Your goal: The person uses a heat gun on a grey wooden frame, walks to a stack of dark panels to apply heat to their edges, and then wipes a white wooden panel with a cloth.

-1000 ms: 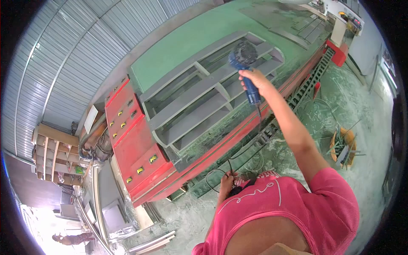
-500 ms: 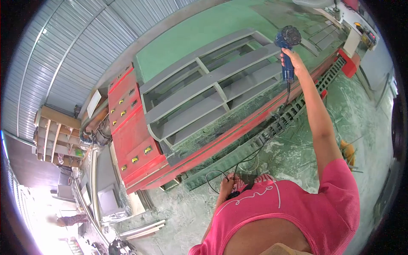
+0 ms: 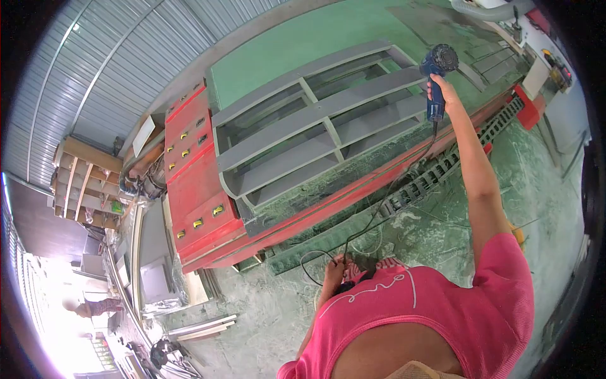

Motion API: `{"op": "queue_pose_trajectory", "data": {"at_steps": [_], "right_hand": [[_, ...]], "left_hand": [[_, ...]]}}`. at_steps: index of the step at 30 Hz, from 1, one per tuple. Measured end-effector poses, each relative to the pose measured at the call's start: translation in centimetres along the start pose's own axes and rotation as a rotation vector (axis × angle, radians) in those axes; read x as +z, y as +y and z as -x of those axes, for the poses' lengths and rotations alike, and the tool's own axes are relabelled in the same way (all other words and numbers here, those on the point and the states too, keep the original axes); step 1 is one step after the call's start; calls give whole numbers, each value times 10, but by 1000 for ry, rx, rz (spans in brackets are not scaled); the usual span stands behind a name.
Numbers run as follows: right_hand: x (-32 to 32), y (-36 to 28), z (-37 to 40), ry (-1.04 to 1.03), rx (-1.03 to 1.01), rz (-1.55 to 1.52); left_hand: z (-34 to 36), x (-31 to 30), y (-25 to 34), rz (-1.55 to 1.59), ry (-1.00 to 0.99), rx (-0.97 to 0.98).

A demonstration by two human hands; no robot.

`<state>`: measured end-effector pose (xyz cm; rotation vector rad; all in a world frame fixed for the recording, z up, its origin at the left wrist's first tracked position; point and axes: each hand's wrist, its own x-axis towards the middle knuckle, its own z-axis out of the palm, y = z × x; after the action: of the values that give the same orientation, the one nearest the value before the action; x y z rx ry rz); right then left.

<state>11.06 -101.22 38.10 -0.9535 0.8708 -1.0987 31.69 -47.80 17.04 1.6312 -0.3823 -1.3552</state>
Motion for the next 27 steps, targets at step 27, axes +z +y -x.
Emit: {"op": "queue_pose_trajectory", "data": {"at_steps": [27], "right_hand": [[-11,19,115,9,51,24]], "left_hand": [[-21,-3,8,-14,-25,-44]]}}
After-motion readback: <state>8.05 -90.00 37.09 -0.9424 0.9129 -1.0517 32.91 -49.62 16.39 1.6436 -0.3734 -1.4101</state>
